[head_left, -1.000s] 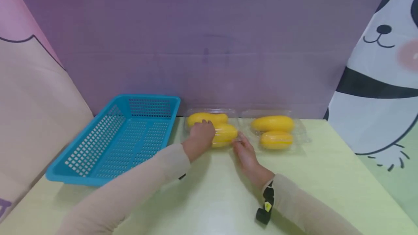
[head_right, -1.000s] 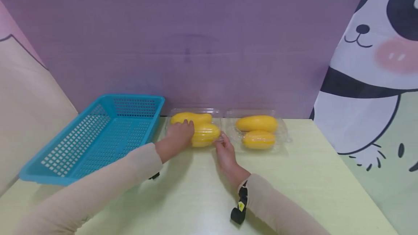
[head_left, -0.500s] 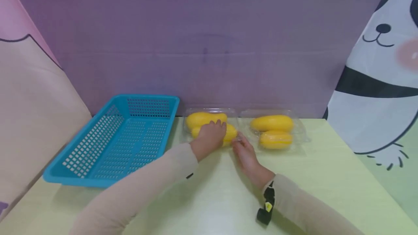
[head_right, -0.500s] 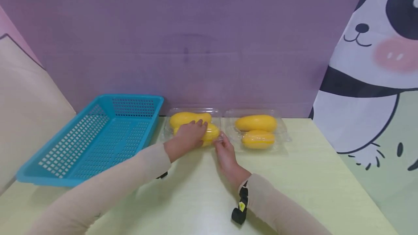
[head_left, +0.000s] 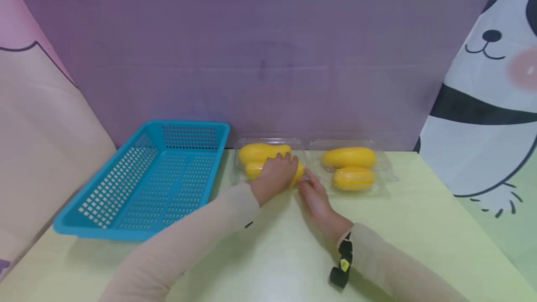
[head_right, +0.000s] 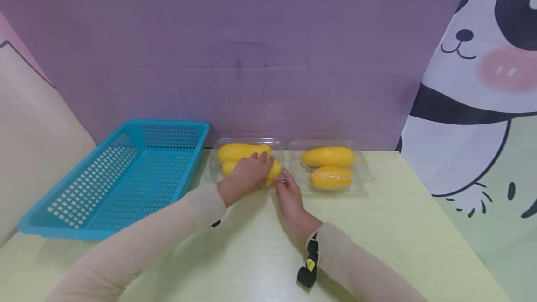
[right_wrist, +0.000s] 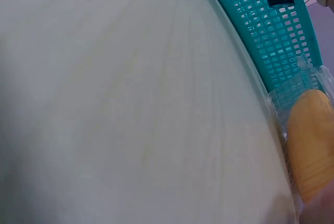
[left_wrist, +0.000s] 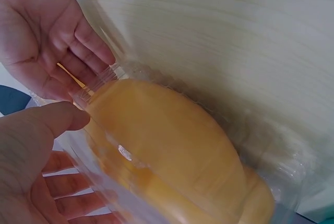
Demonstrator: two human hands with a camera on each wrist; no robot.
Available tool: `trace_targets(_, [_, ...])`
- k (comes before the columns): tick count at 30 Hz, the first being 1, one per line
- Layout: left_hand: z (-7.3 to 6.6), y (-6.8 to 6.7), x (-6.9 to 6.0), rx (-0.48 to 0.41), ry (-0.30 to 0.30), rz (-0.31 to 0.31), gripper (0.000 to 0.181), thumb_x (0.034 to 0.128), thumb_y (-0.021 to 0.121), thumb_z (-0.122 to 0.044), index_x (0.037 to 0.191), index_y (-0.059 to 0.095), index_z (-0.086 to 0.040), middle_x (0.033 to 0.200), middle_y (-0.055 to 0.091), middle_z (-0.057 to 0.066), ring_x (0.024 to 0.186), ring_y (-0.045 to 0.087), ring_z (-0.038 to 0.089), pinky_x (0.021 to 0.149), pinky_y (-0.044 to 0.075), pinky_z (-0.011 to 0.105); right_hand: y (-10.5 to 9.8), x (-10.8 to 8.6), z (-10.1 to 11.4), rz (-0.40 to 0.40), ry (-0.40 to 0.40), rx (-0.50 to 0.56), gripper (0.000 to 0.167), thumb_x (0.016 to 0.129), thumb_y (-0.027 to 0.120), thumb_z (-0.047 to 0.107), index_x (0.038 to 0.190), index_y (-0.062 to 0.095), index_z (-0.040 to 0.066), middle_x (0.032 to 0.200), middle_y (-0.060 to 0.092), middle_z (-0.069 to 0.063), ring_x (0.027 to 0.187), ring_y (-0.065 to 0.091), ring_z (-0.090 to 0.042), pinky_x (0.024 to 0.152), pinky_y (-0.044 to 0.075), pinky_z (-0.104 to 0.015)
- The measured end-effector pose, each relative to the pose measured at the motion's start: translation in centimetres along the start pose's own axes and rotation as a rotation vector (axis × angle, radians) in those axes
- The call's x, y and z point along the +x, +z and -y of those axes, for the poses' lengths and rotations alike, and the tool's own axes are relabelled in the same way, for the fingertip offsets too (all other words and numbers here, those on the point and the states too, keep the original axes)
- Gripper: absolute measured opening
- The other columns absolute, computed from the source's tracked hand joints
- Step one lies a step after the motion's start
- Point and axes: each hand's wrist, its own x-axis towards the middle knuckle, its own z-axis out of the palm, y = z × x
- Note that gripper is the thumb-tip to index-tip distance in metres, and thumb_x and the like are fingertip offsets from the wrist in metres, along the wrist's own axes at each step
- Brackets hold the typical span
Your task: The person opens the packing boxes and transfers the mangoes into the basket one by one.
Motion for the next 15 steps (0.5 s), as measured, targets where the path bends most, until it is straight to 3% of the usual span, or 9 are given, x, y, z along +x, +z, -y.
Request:
trace_targets(4, [-0.30, 0.05, 0.10, 0.057, 0.016, -0.035, 0.038, 0.0969, 0.048, -0.015, 0.135, 0.048, -0.007, 0.125, 0.057, 0.012, 0.097, 0.059, 0.024, 0.066, 0.056, 0.033, -0.02, 0.00, 0.00, -0.005, -0.010, -0.004, 0.055, 0.094, 0.044, 0.000, 0.146, 0.025, -0.004, 0.093, 0.046, 0.004, 0.076, 0.046, -0.002, 0.077, 0.043, -0.016])
trace_targets(10, [-0.53, 0.14, 0.39, 0.097, 0.039, -0.049, 0.043, 0.0973, 0.048, -0.017, 0.139, 0.045, -0.007, 0.134, 0.052, 0.015, 0.109, 0.058, 0.030, 0.074, 0.056, 0.038, 0.00, -0.11, -0.01, -0.002, -0.027, -0.014, 0.053, 0.093, 0.043, -0.001, 0.144, 0.028, -0.005, 0.089, 0.045, 0.005, 0.074, 0.045, -0.001, 0.074, 0.041, -0.015])
trace_targets(15, [-0.53, 0.22, 0.61, 0.102, 0.075, -0.096, 0.040, 0.0967, 0.049, -0.013, 0.135, 0.049, -0.002, 0.121, 0.061, 0.016, 0.096, 0.064, 0.026, 0.065, 0.057, 0.031, 0.09, -0.09, -0.07, -0.014, -0.034, -0.009, 0.051, 0.094, 0.044, -0.001, 0.142, 0.031, -0.007, 0.085, 0.045, 0.006, 0.072, 0.044, -0.001, 0.072, 0.041, -0.014])
